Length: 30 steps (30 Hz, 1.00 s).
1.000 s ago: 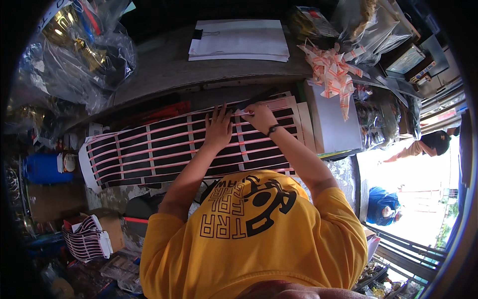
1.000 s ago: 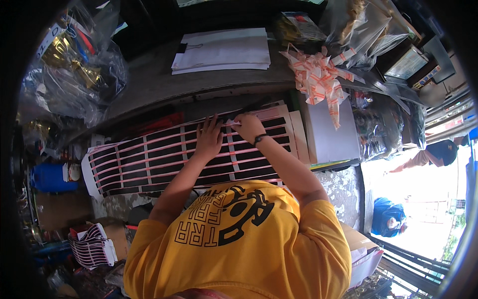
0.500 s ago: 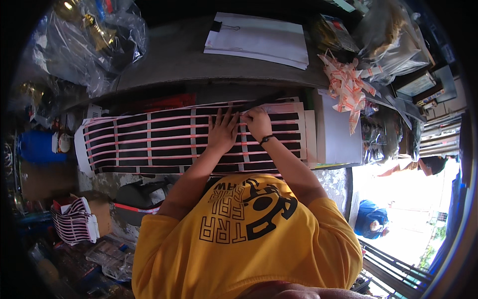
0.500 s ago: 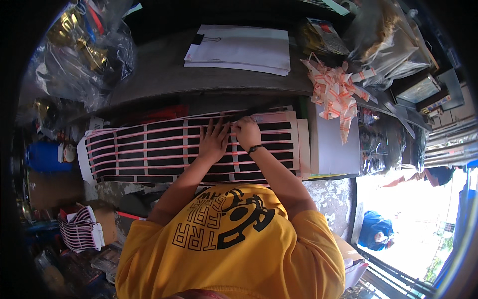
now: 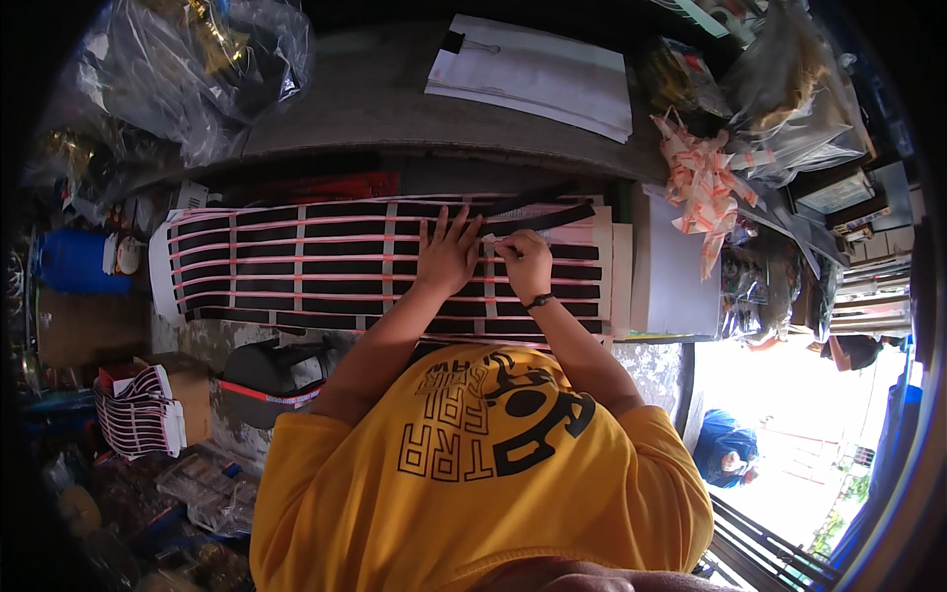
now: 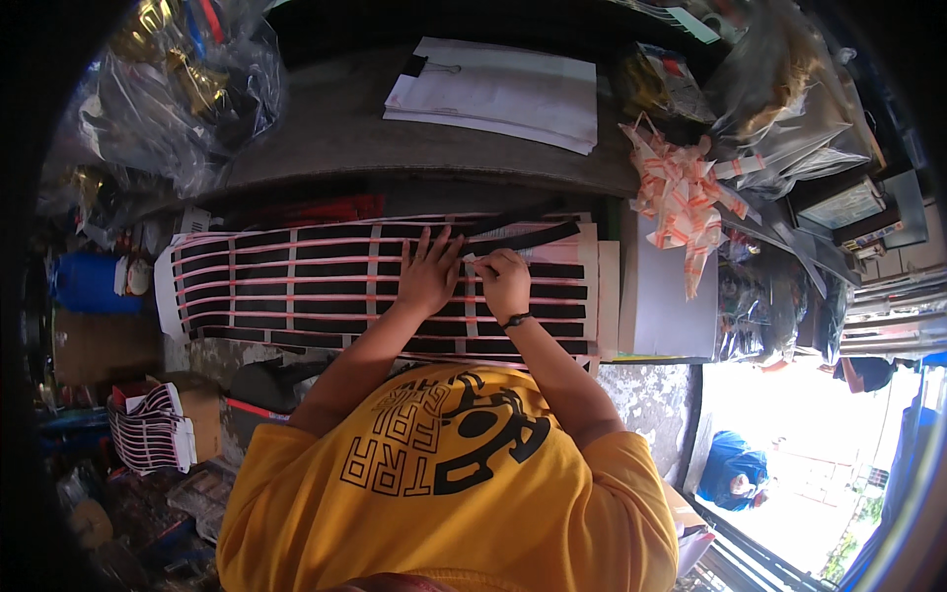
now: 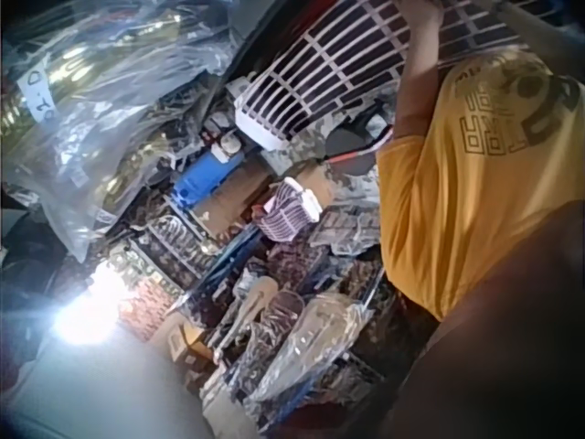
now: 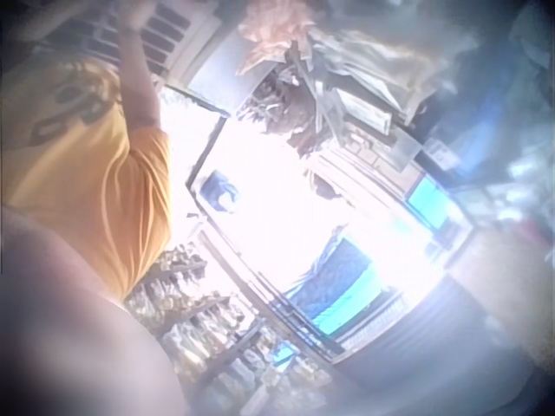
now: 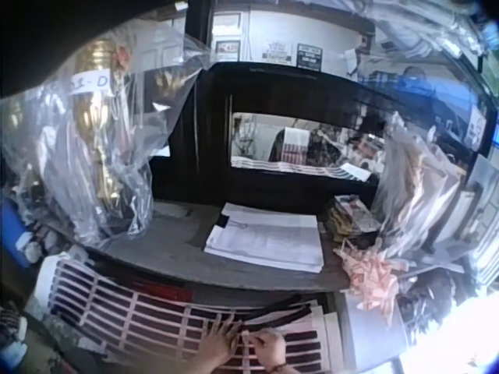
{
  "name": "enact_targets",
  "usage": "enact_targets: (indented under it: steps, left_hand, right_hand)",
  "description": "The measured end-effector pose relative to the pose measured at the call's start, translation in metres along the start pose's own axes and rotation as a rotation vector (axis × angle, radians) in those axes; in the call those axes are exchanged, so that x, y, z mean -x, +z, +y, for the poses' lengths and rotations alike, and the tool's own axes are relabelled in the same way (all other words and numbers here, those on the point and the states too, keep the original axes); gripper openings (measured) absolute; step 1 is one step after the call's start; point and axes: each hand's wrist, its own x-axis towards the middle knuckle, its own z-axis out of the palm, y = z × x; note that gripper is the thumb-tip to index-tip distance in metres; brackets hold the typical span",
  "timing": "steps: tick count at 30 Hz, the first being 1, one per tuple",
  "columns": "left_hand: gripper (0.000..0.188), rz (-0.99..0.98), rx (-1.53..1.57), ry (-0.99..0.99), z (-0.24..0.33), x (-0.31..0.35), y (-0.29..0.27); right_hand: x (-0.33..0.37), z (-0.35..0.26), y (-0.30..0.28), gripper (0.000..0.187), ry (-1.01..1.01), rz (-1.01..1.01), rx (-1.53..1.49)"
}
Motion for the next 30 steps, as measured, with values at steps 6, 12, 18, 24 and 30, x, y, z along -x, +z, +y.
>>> enact_targets:
  steps: [6,12,18,24,30]
  left_hand:
    - [0.048,-0.006,-0.021,0.003,-0.001,0.001,0.003]
    - [0.048,0.026,-0.001,0.009,-0.001,0.001,0.003]
    - [0.046,0.068,-0.024,0.019,-0.001,0.000,0.007]
    - [0.046,0.088,-0.048,0.017,-0.002,0.001,0.012]
    - [0.045,0.111,-0.082,0.038,-0.004,0.001,0.016]
  right_hand:
    - [0.024,-0.010,-0.022,0.006,0.075,-0.014,-0.025]
    - [0.039,-0.013,-0.028,0.008,0.100,0.013,-0.090]
    - [0.053,-0.024,-0.061,0.011,0.126,-0.009,-0.105]
    - [0.073,-0.035,-0.068,0.011,0.215,-0.062,-0.127]
    - [0.081,-0.038,-0.084,0.012,0.216,-0.026,-0.164]
